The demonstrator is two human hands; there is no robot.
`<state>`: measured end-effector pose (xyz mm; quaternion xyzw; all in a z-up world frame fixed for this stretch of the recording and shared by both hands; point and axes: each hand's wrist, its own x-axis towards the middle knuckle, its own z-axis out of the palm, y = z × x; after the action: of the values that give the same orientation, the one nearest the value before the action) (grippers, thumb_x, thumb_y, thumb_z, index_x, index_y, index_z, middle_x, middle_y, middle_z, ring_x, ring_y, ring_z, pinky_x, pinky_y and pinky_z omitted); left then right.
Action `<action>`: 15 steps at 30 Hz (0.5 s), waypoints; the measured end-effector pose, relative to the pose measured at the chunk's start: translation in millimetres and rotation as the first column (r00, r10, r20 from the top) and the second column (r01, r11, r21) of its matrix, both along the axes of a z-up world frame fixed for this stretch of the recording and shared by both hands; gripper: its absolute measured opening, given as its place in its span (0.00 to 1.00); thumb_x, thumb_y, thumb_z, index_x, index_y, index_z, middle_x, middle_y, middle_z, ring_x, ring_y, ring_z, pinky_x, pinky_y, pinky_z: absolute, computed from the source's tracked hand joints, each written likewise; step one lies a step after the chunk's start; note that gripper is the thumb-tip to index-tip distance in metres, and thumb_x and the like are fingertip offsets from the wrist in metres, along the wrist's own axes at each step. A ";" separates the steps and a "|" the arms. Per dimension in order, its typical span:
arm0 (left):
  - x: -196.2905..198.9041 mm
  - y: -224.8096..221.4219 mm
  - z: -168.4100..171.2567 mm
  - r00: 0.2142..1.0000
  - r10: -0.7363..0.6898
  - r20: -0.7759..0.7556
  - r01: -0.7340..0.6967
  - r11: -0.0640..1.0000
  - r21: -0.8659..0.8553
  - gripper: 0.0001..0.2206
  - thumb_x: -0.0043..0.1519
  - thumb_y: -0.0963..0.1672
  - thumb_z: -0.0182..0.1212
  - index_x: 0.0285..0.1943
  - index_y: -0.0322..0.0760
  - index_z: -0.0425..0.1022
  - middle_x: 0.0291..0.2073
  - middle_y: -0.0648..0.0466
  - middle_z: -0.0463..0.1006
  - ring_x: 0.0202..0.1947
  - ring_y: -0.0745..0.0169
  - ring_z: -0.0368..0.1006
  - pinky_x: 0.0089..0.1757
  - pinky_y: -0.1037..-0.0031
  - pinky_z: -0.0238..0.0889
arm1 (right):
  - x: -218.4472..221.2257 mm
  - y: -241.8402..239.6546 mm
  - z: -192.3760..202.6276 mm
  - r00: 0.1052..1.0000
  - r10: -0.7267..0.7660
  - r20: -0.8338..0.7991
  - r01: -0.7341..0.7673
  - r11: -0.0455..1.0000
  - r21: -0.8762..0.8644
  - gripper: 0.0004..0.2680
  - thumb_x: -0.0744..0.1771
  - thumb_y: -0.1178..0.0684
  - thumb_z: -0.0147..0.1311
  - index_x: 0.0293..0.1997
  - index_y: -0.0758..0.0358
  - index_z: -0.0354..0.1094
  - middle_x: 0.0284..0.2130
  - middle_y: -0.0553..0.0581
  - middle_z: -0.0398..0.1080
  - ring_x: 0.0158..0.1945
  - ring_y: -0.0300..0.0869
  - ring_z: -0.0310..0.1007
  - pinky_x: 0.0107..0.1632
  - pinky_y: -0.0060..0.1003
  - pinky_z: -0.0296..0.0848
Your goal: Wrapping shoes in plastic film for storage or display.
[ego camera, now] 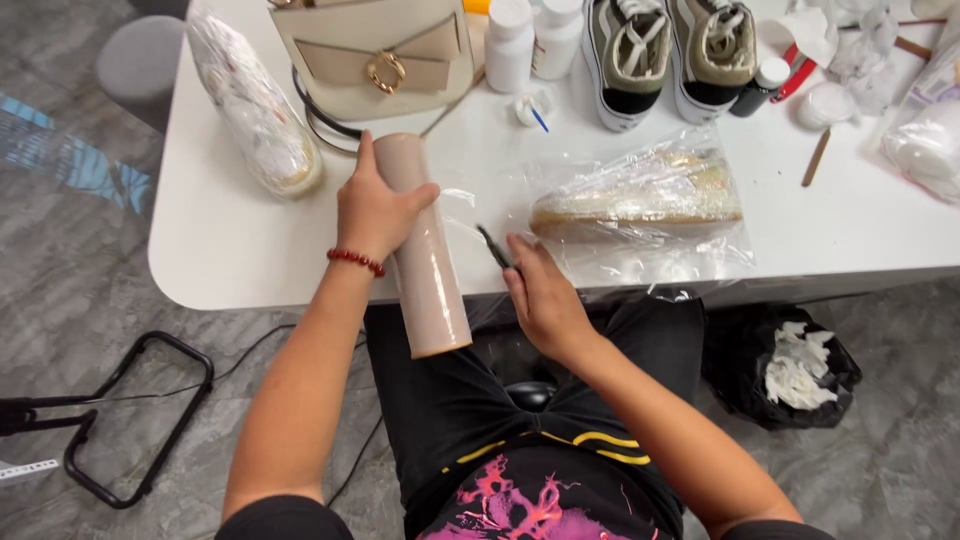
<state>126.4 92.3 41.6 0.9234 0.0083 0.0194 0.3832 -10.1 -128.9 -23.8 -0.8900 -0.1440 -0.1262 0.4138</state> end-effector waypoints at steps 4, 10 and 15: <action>-10.5 31.3 -1.9 0.996 0.029 0.089 -0.024 0.998 -0.051 0.52 0.46 0.49 0.78 0.77 0.25 0.48 0.55 0.35 0.76 0.53 0.43 0.78 0.53 0.65 0.69 | -1.3 1.0 -6.9 0.998 -0.003 0.056 0.004 1.000 -0.019 0.17 0.71 0.56 0.50 0.68 0.70 0.56 0.56 0.71 0.69 0.55 0.61 0.72 0.70 0.53 0.62; -25.4 58.8 41.1 0.944 0.027 0.329 0.028 0.986 -0.163 0.53 0.49 0.47 0.80 0.81 0.27 0.46 0.58 0.41 0.80 0.53 0.54 0.81 0.52 0.69 0.75 | 0.9 -4.9 -9.8 0.995 0.020 0.098 -0.012 0.997 -0.082 0.12 0.72 0.55 0.47 0.61 0.69 0.56 0.63 0.74 0.65 0.66 0.67 0.63 0.70 0.53 0.61; -21.9 128.8 38.0 0.733 -0.025 0.680 0.034 0.999 -0.001 0.49 0.63 0.51 0.76 0.84 0.41 0.38 0.67 0.41 0.70 0.62 0.55 0.74 0.58 0.72 0.74 | 0.3 -0.8 1.6 1.000 -0.003 0.027 0.004 0.999 -0.050 0.16 0.71 0.55 0.47 0.67 0.72 0.56 0.60 0.73 0.66 0.63 0.67 0.65 0.69 0.54 0.61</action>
<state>104.4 221.2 79.7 0.8501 -0.1466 0.3488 0.3662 -9.8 -129.7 -22.2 -0.8987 -0.1510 -0.1350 0.3891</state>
